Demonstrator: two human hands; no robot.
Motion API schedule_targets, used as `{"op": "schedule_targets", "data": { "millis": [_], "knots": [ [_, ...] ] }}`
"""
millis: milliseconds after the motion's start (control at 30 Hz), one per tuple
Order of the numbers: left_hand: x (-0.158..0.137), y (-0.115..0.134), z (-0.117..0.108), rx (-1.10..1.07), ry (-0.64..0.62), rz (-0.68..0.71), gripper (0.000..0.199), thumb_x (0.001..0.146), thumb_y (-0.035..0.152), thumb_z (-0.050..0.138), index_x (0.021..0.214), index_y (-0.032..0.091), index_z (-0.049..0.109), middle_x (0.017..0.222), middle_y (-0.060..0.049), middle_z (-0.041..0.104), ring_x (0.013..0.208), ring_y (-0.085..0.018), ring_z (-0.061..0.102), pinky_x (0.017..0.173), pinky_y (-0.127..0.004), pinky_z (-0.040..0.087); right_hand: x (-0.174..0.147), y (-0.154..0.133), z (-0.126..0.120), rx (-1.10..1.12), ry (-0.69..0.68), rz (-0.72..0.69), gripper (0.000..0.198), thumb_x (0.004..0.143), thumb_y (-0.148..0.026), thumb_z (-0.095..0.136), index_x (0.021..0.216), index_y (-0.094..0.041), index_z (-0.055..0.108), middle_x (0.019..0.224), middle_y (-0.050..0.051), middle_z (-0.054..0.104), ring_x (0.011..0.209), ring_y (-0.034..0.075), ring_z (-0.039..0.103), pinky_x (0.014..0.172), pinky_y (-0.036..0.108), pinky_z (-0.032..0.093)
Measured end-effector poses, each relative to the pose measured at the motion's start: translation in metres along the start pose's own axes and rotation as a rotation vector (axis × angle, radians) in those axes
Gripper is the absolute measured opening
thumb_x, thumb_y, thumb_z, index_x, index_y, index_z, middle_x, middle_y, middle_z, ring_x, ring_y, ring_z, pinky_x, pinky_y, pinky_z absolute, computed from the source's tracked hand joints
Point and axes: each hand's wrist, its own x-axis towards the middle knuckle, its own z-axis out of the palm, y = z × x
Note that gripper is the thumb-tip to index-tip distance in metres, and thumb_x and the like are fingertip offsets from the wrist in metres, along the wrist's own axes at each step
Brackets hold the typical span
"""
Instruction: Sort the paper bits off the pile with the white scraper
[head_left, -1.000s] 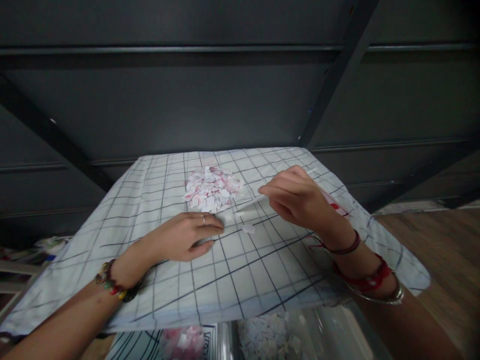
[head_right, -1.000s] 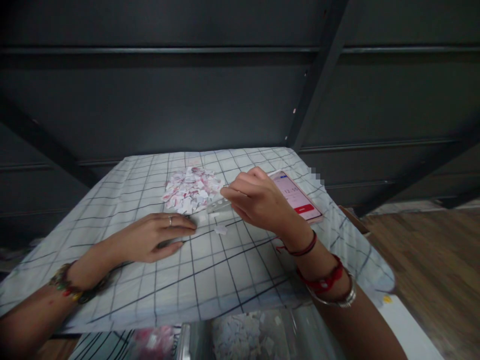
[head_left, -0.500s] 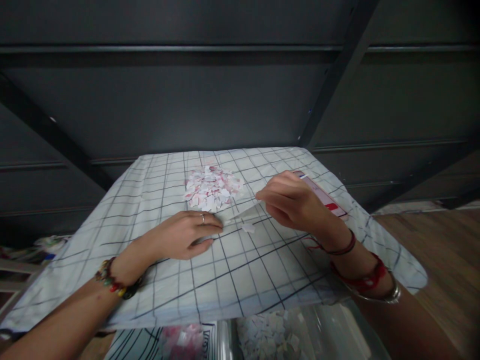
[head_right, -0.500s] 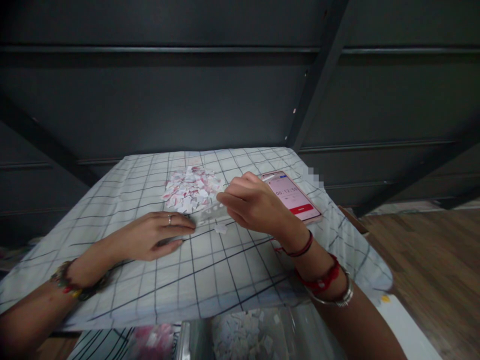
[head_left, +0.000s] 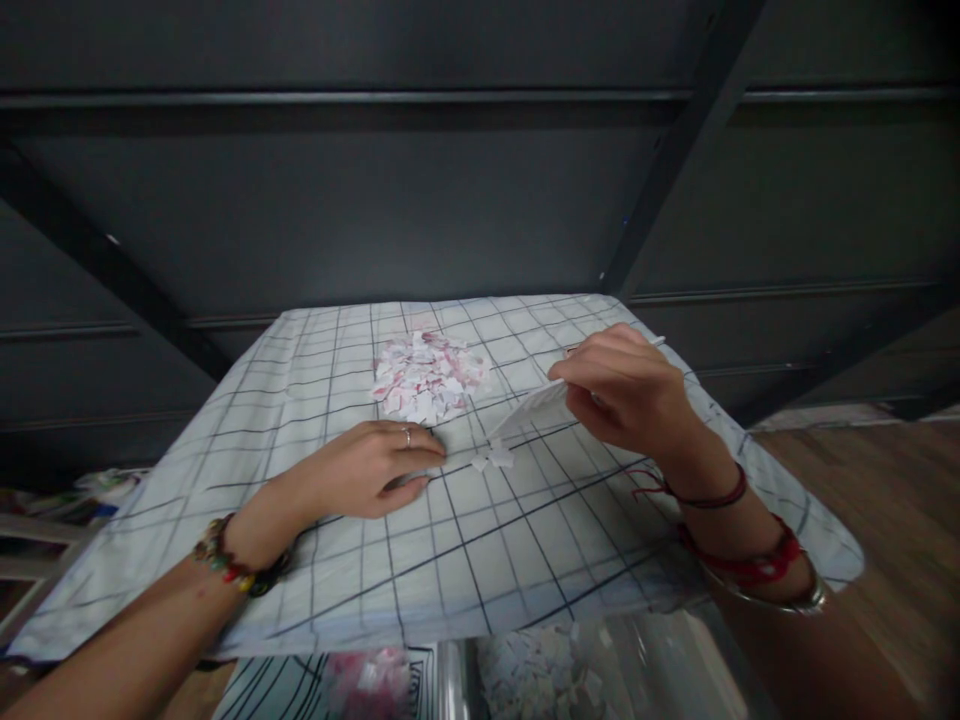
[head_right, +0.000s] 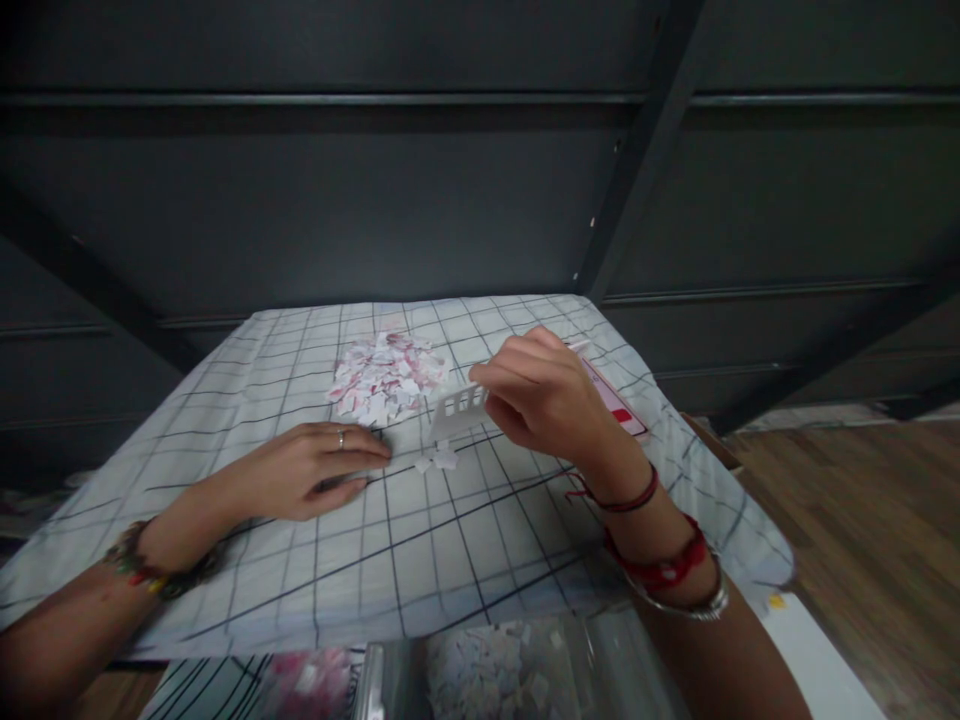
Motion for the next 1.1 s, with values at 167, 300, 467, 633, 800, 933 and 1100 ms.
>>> {"op": "schedule_targets", "data": {
  "millis": [167,300,467,633,800,933,1100],
  "knots": [
    [0.0000,0.0002,-0.0003,-0.002,0.009,0.001,0.025,0.089,0.021,0.038,0.103,0.016,0.059,0.103,-0.008,0.064,0.092,-0.019,0.060,0.080,-0.033,0.049,0.0001,-0.0005,0.0007,0.047,-0.039,0.001,0.016,0.074,-0.008,0.043,0.075,-0.021,0.054,0.063,-0.001,0.055,0.063,0.013,0.050,0.063,0.030,0.037],
    [0.0001,0.0003,-0.0008,-0.001,0.011,-0.009,0.025,0.089,0.021,0.038,0.103,0.016,0.059,0.101,-0.008,0.065,0.090,-0.019,0.061,0.079,-0.032,0.050,0.0006,-0.0018,0.0007,0.089,0.020,-0.033,0.016,0.073,-0.009,0.045,0.079,-0.021,0.055,0.061,-0.002,0.054,0.062,0.014,0.050,0.062,0.030,0.038],
    [0.0004,0.0012,-0.0010,0.008,0.006,-0.017,0.025,0.090,0.023,0.038,0.102,0.017,0.059,0.101,-0.007,0.065,0.090,-0.018,0.061,0.080,-0.032,0.049,0.0029,-0.0053,0.0021,0.121,0.009,-0.054,0.018,0.075,-0.008,0.043,0.081,-0.021,0.055,0.063,-0.002,0.055,0.063,0.013,0.050,0.062,0.030,0.039],
    [0.0003,0.0007,-0.0003,0.007,-0.001,-0.013,0.025,0.090,0.023,0.038,0.102,0.017,0.059,0.102,-0.007,0.064,0.091,-0.019,0.061,0.080,-0.032,0.049,0.0032,-0.0073,0.0005,0.185,0.038,-0.076,0.015,0.075,-0.010,0.044,0.081,-0.020,0.053,0.059,-0.002,0.052,0.058,0.013,0.047,0.059,0.030,0.038],
    [-0.0001,0.0008,0.0006,-0.005,0.006,-0.010,0.025,0.090,0.022,0.038,0.103,0.017,0.059,0.101,-0.008,0.064,0.091,-0.019,0.061,0.080,-0.032,0.049,0.0034,-0.0076,-0.0003,0.194,0.013,-0.055,0.016,0.076,-0.010,0.043,0.083,-0.021,0.053,0.061,-0.003,0.053,0.061,0.012,0.049,0.061,0.030,0.039],
    [-0.0006,0.0011,0.0007,-0.003,0.006,-0.011,0.025,0.090,0.022,0.039,0.104,0.018,0.059,0.102,-0.007,0.064,0.092,-0.018,0.061,0.081,-0.032,0.049,0.0027,-0.0083,-0.0002,0.224,0.015,-0.072,0.015,0.074,-0.010,0.043,0.078,-0.021,0.052,0.058,-0.003,0.051,0.058,0.012,0.047,0.059,0.029,0.038],
    [-0.0002,0.0007,0.0005,0.007,0.015,-0.005,0.025,0.090,0.022,0.039,0.101,0.017,0.060,0.101,-0.007,0.065,0.090,-0.019,0.061,0.079,-0.032,0.050,0.0015,-0.0089,-0.0012,0.166,0.110,-0.047,0.017,0.075,-0.010,0.045,0.083,-0.022,0.053,0.060,-0.004,0.055,0.059,0.012,0.050,0.059,0.029,0.039]
  ]
}}
